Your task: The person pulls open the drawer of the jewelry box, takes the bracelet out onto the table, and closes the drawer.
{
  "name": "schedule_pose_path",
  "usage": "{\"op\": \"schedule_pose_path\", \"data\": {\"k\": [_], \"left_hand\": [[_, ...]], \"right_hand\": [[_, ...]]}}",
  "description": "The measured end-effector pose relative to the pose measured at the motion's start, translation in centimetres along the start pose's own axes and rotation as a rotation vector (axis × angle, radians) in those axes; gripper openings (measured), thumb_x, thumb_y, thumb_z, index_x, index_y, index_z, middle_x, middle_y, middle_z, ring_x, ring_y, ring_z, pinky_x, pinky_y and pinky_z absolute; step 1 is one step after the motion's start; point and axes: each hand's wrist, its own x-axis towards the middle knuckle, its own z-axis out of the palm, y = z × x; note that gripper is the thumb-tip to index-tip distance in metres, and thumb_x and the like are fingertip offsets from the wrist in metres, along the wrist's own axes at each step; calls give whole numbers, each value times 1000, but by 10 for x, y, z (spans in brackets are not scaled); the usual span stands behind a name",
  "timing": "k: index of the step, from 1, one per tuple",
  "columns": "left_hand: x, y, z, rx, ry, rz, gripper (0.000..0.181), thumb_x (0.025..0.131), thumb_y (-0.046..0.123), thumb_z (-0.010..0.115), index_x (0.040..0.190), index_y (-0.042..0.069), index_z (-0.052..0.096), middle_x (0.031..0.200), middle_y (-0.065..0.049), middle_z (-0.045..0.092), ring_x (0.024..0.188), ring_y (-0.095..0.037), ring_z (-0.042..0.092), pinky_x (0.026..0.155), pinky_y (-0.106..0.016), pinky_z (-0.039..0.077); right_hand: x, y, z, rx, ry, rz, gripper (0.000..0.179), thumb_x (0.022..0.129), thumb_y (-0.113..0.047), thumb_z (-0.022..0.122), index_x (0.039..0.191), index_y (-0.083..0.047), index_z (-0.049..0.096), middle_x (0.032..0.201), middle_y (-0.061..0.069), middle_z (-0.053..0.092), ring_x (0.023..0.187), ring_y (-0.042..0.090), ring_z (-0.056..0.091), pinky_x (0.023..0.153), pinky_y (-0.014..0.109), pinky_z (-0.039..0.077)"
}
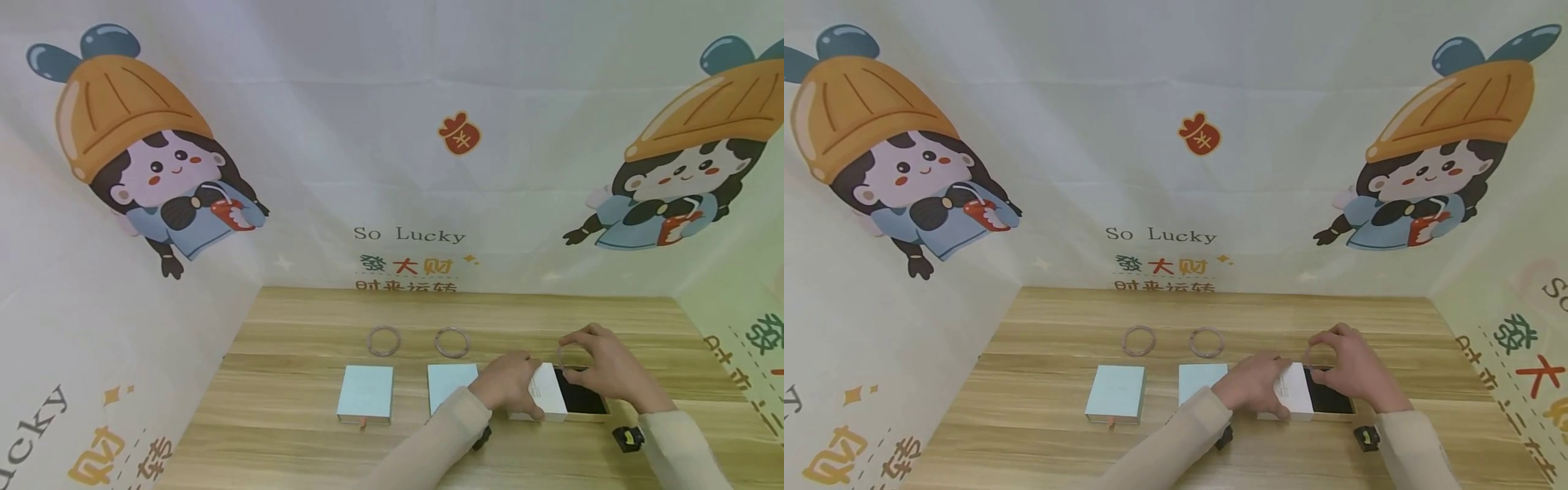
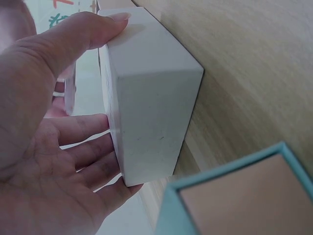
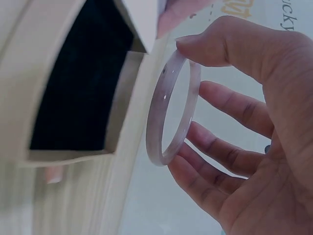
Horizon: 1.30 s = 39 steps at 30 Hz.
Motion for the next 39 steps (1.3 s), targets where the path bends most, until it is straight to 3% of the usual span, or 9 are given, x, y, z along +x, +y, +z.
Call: {"op": "schedule_pose_path", "data": {"k": [7,16,22,32,39], "left_hand": [[0,-1,-1,20,-1,7,91,73,54,89,151,27,51,156,8,50,141,-11,49,112,-25,45],[0,-1,-1,48,12,35,92,73,54,88,152,27,49,153,10,51,137,-9,51,108,-22,46],[1,-2,-1,60,10,40,93,74,54,88,153,25,49,153,10,52,139,-8,50,110,-20,44],[1,-2,-1,63,-1,36,93,73,55,88,152,25,49,158,6,47,142,-11,48,113,-22,43],[2,-2,0,67,-2,40,92,74,55,88,152,25,49,155,8,49,135,-9,52,108,-21,45]], "right_hand": [[29,-1,-2,18,-16,-20,44,78,-14,84,119,-2,71,116,22,65,102,41,63,84,60,55],[66,1,7,37,-102,10,44,82,-19,81,121,-3,71,130,28,61,112,46,61,91,62,53],[85,3,17,47,-143,-11,42,82,-19,80,120,-1,71,123,26,65,111,45,63,91,59,55],[102,10,39,96,-225,14,39,78,-13,81,114,-1,72,114,25,67,101,38,63,86,51,56],[103,9,46,91,-283,23,34,78,-12,80,110,-4,73,101,14,69,83,20,51,72,33,46]]}}
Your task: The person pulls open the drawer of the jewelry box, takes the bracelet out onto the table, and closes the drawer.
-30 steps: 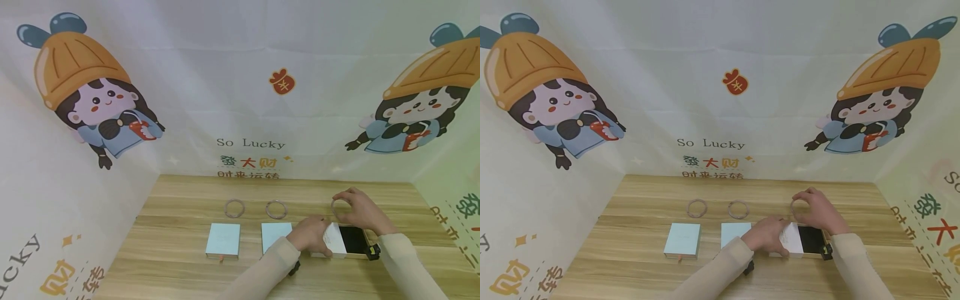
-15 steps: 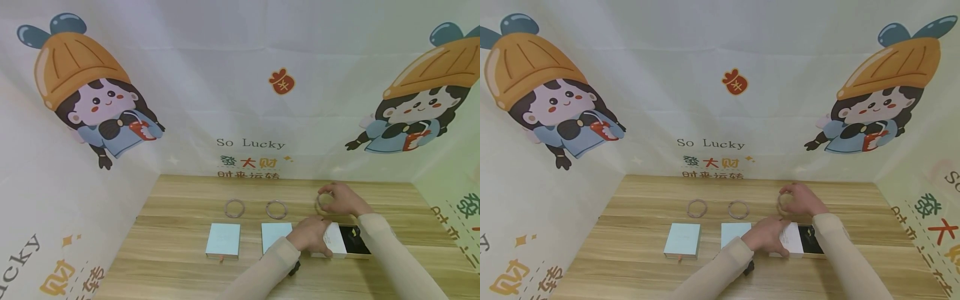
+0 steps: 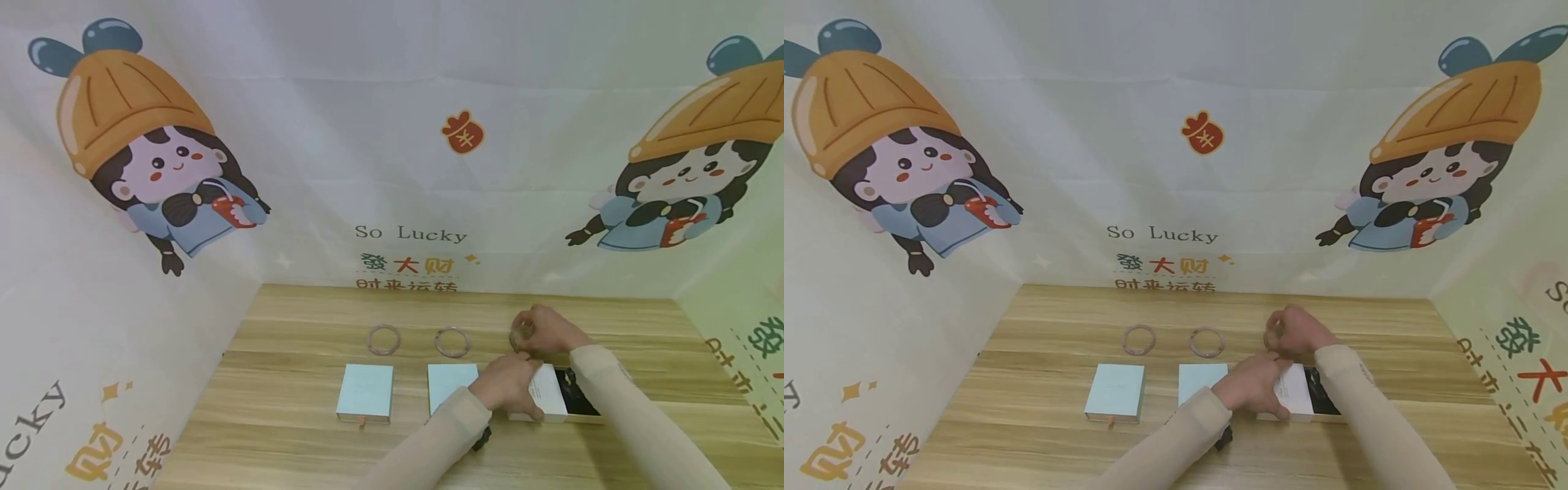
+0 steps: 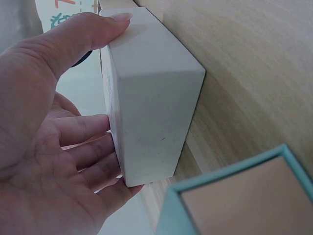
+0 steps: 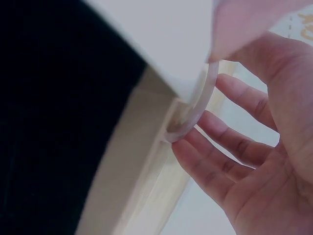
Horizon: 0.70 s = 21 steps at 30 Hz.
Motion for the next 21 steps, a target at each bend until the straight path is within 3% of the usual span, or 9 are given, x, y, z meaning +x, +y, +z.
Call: {"op": "schedule_pose_path", "data": {"k": [10,16,21], "left_hand": [[3,-2,2,17,31,35,86,73,54,88,146,24,55,147,10,54,131,-5,53,106,-18,45],[1,-2,1,7,22,30,88,74,54,88,148,23,53,153,9,51,138,-8,50,110,-20,44],[0,-1,0,8,6,23,91,75,57,86,151,25,50,158,9,46,145,-9,44,115,-23,42]], "right_hand": [[-1,-6,4,-66,-22,-3,32,81,-11,80,112,-4,73,107,15,65,90,23,54,84,46,53],[-3,-7,3,-46,-30,11,33,81,-11,80,113,-4,72,111,19,63,94,27,56,87,50,54],[-8,-5,1,-16,-15,0,42,84,-15,79,123,-1,68,119,24,63,106,37,61,92,56,54]]}}
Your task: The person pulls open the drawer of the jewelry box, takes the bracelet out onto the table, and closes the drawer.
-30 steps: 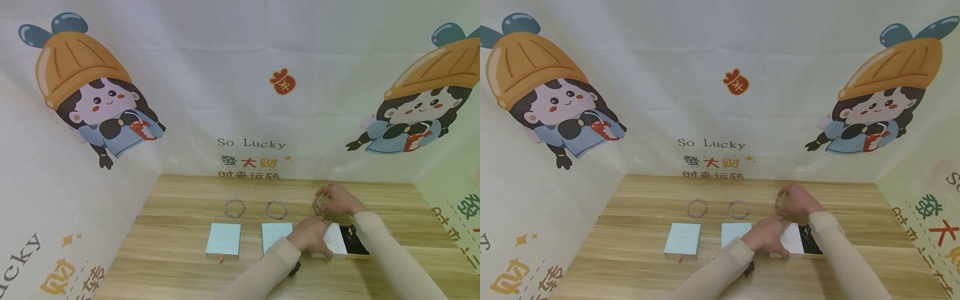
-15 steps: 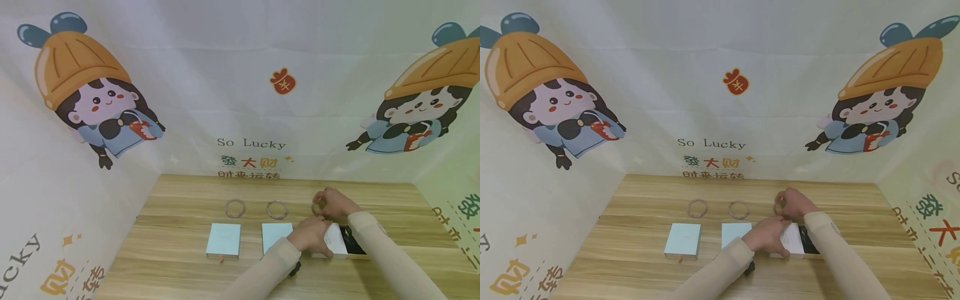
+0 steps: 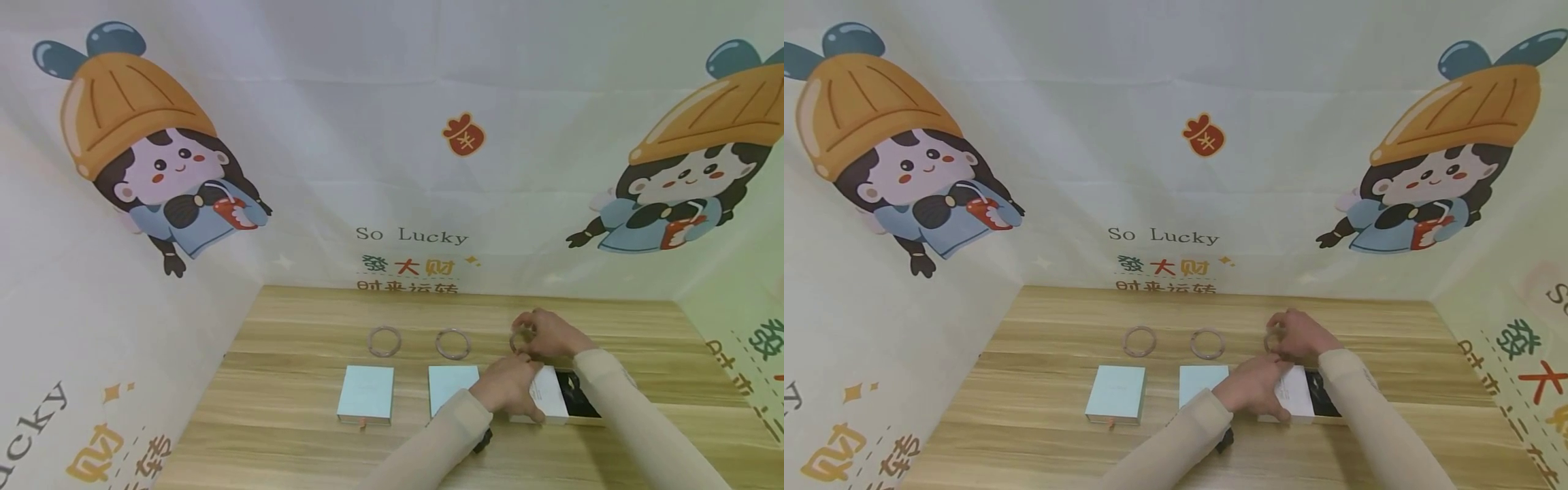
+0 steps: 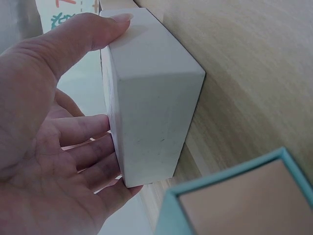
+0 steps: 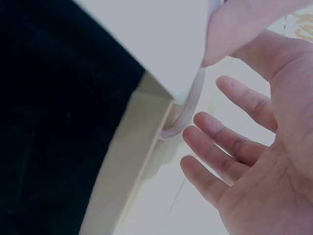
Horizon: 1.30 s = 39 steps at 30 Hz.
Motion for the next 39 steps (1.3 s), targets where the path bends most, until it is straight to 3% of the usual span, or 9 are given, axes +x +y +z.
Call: {"op": "schedule_pose_path", "data": {"k": [8,13,20,28,30,35,39], "left_hand": [[-1,1,0,9,-5,-7,93,75,57,85,153,25,47,162,11,41,148,-10,42,117,-23,39],[-1,2,-1,-12,-9,-9,96,75,56,86,156,27,43,164,13,37,148,-11,41,118,-25,39],[0,2,1,-14,-4,-18,97,75,56,87,156,26,44,162,13,39,147,-11,43,117,-25,40],[-2,2,0,-27,18,-32,94,72,54,89,153,26,49,156,10,48,141,-11,49,113,-23,43],[-2,2,0,-28,22,-30,94,72,54,89,152,25,49,156,10,49,141,-11,49,113,-23,43],[-2,1,1,-22,21,-19,94,74,54,88,153,25,48,156,10,49,142,-10,48,114,-22,41],[-2,0,1,-31,21,-19,93,74,54,88,153,25,48,156,10,49,142,-11,48,114,-23,42]], "right_hand": [[-19,1,-7,67,63,25,64,89,-31,79,139,1,58,147,30,52,136,53,47,107,68,43],[-34,1,-15,95,106,66,73,90,-37,78,146,0,51,152,31,46,138,55,43,105,70,42],[-57,9,-23,165,105,142,79,96,-47,68,155,-2,39,157,32,39,138,56,43,100,70,46],[-84,22,-29,216,112,282,83,103,-56,52,157,3,29,151,39,41,133,58,48,93,64,54],[-91,26,-31,243,114,313,82,105,-56,45,157,6,28,148,42,42,127,56,54,88,57,58],[-106,36,-34,331,96,366,79,110,-52,30,150,16,32,135,42,55,110,46,67,77,45,63],[-116,42,-31,394,80,395,79,111,-49,23,140,22,42,117,34,68,98,34,73,78,44,63]]}}
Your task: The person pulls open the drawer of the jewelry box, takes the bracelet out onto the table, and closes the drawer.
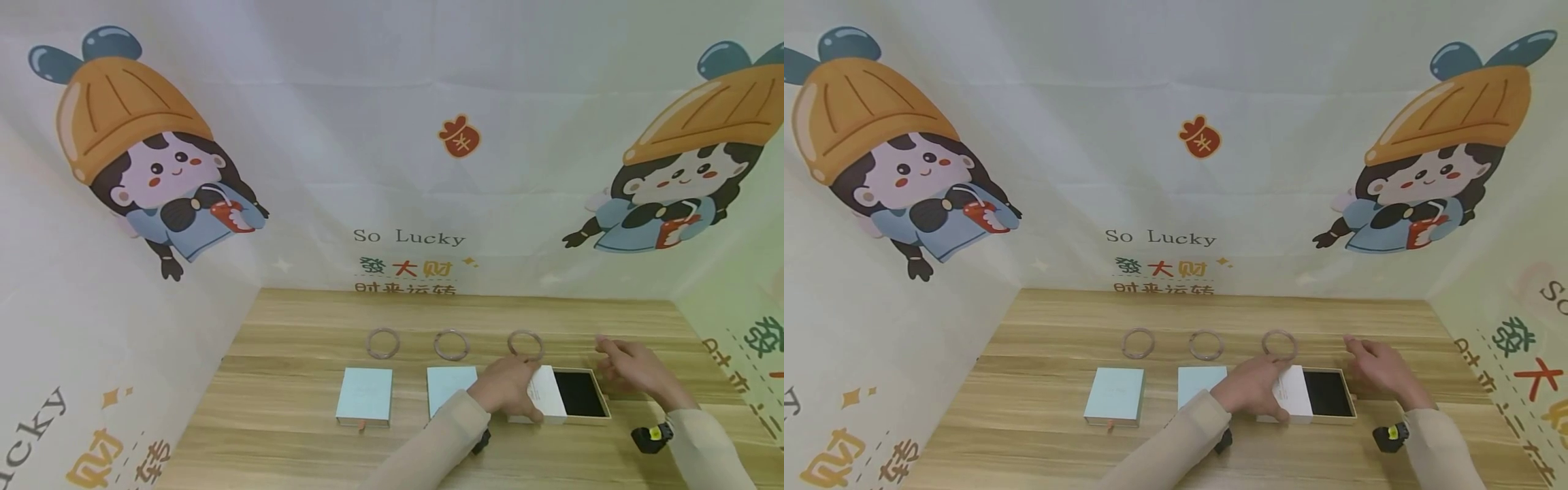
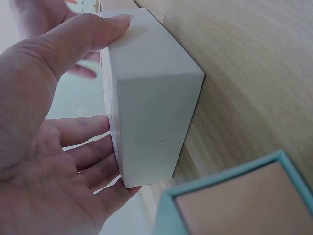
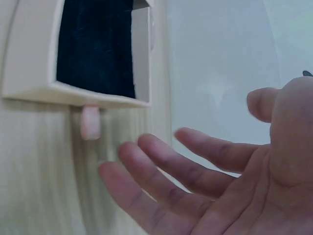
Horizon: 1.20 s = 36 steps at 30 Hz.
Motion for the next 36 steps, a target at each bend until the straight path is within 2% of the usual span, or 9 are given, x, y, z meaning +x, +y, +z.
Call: {"op": "schedule_pose_path", "data": {"k": [5,10,13,19,25,30,36], "left_hand": [[0,0,-1,-14,-3,-3,93,73,53,88,153,25,49,156,10,49,142,-12,48,114,-24,42],[1,1,0,-18,-8,-2,94,74,54,88,154,24,47,157,8,48,144,-13,47,115,-25,41],[1,0,0,-18,-8,-6,95,74,54,88,154,25,47,158,8,47,144,-13,46,116,-25,41],[-1,0,0,-24,-1,-7,94,74,53,88,154,25,47,157,8,47,143,-13,48,115,-25,42],[-1,1,-2,-22,-5,2,93,74,53,88,154,24,48,157,7,48,143,-13,47,115,-24,41],[-1,0,-1,-20,-8,1,94,75,53,87,154,24,46,158,7,47,144,-13,47,116,-24,41],[-1,0,0,-21,-10,-4,95,75,53,87,155,24,45,158,7,47,145,-13,46,116,-25,41]], "right_hand": [[-6,15,5,105,-64,63,76,112,-45,21,132,22,50,103,22,73,87,26,74,72,42,65],[-12,27,13,132,-97,81,58,112,-26,25,122,22,56,89,10,72,76,19,69,66,36,63],[-14,31,18,125,-107,56,48,109,-16,31,122,22,56,85,6,70,74,18,66,64,34,62],[-17,41,23,125,-120,-43,35,105,-5,40,120,22,55,90,8,68,73,17,65,64,31,60],[-19,46,28,128,-67,-75,29,103,-1,47,115,23,57,90,12,71,70,13,65,63,29,61],[-19,46,33,103,5,-26,26,101,-1,51,112,20,61,90,12,73,70,13,65,63,27,60],[-18,50,37,124,51,3,21,99,1,54,107,18,63,86,9,73,70,10,65,63,26,60]]}}
